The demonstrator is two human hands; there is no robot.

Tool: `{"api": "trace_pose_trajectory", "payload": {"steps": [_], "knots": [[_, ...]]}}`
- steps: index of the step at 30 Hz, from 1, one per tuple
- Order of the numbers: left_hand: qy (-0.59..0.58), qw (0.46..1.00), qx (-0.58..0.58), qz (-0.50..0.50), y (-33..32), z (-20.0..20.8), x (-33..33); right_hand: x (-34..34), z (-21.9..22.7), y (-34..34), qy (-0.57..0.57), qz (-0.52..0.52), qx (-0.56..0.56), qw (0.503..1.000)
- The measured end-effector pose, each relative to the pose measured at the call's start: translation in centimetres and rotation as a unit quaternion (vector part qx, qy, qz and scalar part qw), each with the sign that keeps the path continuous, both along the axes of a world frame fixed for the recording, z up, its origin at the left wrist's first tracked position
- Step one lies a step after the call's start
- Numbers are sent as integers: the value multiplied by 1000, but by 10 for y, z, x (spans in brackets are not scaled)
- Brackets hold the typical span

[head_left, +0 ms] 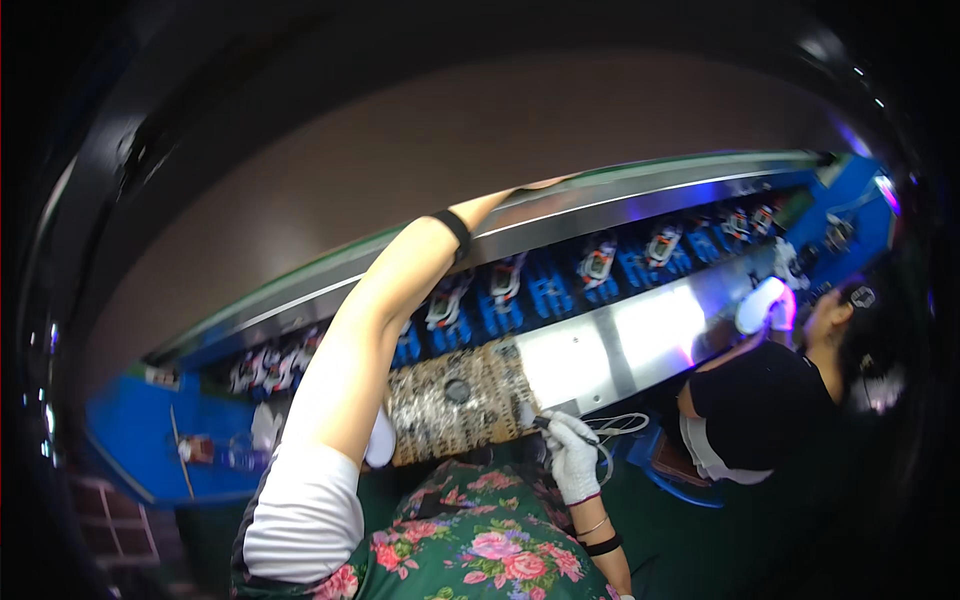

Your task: Applying glue or adhesive to the inside of white shoe soles using a brush on a manufacturing line.

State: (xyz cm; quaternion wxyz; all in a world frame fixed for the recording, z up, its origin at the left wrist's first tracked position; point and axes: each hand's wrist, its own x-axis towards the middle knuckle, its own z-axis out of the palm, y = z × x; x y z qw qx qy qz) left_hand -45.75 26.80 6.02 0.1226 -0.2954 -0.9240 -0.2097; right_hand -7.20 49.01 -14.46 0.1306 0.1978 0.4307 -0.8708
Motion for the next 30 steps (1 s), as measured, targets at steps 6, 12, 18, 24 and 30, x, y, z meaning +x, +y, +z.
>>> {"api": "trace_pose_trajectory", "payload": {"steps": [6,12,18,24,30], "knots": [[-140,983,78,87,-65,75,112,-13,3,-12,-1,31,4,1000],[-113,968,98,200,-121,55,143,-14,9,-41,-13,89,-5,996],[-83,943,115,300,-177,35,177,-10,17,-71,-12,120,-17,993],[-60,920,127,366,-295,36,222,-9,11,-76,1,143,6,990],[-43,900,132,413,-304,2,263,-11,21,-80,-23,112,-21,993]]}}
